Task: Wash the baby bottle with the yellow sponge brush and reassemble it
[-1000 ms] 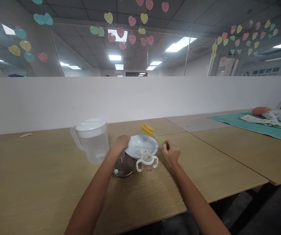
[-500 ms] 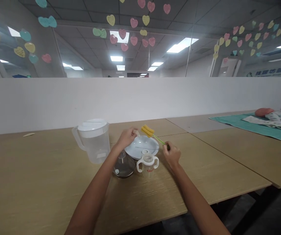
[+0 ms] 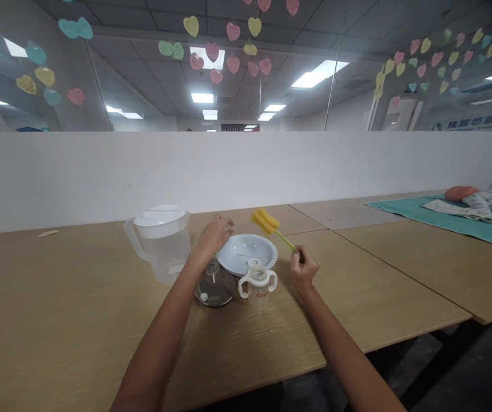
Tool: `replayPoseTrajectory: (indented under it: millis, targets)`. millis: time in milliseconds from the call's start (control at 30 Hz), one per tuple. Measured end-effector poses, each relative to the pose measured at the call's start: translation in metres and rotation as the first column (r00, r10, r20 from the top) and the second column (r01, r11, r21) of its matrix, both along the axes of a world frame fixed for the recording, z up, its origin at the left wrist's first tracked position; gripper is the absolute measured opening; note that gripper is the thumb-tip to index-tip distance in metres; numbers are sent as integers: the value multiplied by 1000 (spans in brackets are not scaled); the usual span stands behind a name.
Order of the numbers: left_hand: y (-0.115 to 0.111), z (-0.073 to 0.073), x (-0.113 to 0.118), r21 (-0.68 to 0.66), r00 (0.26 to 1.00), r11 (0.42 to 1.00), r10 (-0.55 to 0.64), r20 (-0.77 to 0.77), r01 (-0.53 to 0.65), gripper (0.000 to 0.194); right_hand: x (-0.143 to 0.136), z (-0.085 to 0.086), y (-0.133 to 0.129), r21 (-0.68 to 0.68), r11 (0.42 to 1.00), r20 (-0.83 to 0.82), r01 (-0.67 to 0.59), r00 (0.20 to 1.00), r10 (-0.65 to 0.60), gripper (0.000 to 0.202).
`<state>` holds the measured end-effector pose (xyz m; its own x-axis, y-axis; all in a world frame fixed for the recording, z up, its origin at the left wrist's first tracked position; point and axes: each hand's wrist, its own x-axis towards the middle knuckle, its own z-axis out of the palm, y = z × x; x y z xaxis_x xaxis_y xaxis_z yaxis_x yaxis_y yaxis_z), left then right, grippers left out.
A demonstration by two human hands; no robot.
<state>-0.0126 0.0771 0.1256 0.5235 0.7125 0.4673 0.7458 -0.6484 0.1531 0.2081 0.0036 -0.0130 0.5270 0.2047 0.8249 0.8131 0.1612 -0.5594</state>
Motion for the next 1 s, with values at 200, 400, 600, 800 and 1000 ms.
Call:
replayPoseTrajectory:
  millis: [200,400,600,800,1000]
  targets:
    - [6,12,-25,-265,954,957,37,-299,-120,14,-1,4,0,-11,999,-52,33,998,-34,25]
    - [13,-9,-22,-528,885,828,-92,-456,-187,16,-1,0,3,-41,998,51,38,998,-35,25]
    - [16,-13,-25,-527,880,818,-56,-472,-230,13,1,-1,4,-56,996,62,64,996,-61,25]
    - [6,-13,1,-374,935,926,-94,-342,-43,13,1,-2,5,-52,996,103,66,993,-61,25]
    - [0,-55,42,-393,936,904,-270,-227,166,22,1,-2,5,-61,996,118,70,991,-62,25]
